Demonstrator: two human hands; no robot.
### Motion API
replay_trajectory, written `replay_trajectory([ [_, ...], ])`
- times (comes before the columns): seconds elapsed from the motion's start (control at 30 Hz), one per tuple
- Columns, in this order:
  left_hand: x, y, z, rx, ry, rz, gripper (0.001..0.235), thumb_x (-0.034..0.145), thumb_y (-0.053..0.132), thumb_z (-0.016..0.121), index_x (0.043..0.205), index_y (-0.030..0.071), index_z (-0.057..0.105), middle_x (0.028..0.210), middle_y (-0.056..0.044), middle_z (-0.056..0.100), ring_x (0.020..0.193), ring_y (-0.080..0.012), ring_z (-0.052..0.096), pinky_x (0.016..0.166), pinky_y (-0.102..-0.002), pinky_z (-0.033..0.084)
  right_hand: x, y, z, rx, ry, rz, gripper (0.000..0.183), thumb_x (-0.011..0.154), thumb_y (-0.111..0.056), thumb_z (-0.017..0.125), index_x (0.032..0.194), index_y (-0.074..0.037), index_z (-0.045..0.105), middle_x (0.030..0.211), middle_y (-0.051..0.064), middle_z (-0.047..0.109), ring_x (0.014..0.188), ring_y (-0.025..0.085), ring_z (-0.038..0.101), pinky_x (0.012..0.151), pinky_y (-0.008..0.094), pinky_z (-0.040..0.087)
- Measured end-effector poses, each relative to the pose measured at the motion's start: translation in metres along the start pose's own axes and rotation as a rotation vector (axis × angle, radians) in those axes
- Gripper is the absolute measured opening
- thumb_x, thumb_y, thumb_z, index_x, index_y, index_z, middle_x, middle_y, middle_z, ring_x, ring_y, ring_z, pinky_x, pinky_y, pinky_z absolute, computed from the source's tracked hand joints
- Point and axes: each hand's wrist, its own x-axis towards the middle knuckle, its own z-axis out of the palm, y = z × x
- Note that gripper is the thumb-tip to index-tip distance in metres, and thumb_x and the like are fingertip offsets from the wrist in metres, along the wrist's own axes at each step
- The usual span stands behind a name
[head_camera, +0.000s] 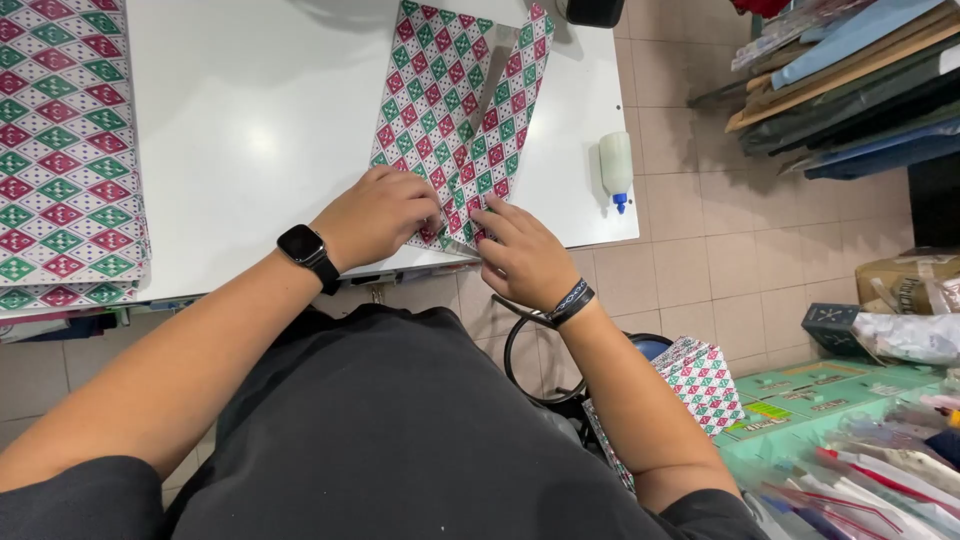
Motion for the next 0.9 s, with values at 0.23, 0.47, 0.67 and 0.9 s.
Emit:
replay_trajectory([
  [0.23,0.000,0.006,-0.001,-0.021,-0.038,-0.034,0.025,0.102,0.012,0.057,0.127,0.015,0.061,0.125,-0.005,0.067,0.133,-0.0241,0.056,0.117,-0.049,0.036,0.003,-0.001,-0.002,-0.048,-0.135,-0.012,0.013,0.085,-0.023,0.072,0.092,-0.014,0.066,0.134,0.011,0.063,0.143,0.033,0.047,0.116,0.044,0.041],
  [0.47,-0.001,0.011,-0.004,-0.104,-0.019,-0.038,0.031,0.103,0.007,0.052,0.132,0.012,0.061,0.123,-0.011,0.067,0.129,-0.0288,0.059,0.119,-0.050,0.034,0.001,-0.004,0.002,-0.037,-0.083,-0.040,0.012,0.085,-0.023,0.068,0.090,-0.014,0.063,0.133,0.011,0.062,0.141,0.034,0.049,0.114,0.046,0.042],
  [0.67,0.001,0.010,-0.006,-0.120,-0.001,-0.042,0.035,0.101,0.006,0.055,0.136,0.011,0.059,0.126,-0.011,0.066,0.129,-0.0290,0.059,0.121,-0.048,0.033,0.000,-0.005,0.005,-0.045,-0.025,-0.050,0.012,0.083,-0.024,0.068,0.088,-0.015,0.062,0.131,0.010,0.063,0.139,0.032,0.051,0.113,0.045,0.042],
  [0.9,0.000,0.005,0.003,-0.105,0.018,-0.019,0.030,0.103,0.007,0.052,0.130,0.014,0.064,0.124,-0.009,0.066,0.128,-0.0304,0.060,0.121,-0.050,0.033,0.000,-0.009,-0.001,-0.038,-0.039,-0.071,0.011,0.081,-0.022,0.069,0.087,-0.015,0.063,0.128,0.009,0.065,0.137,0.031,0.053,0.113,0.046,0.042],
])
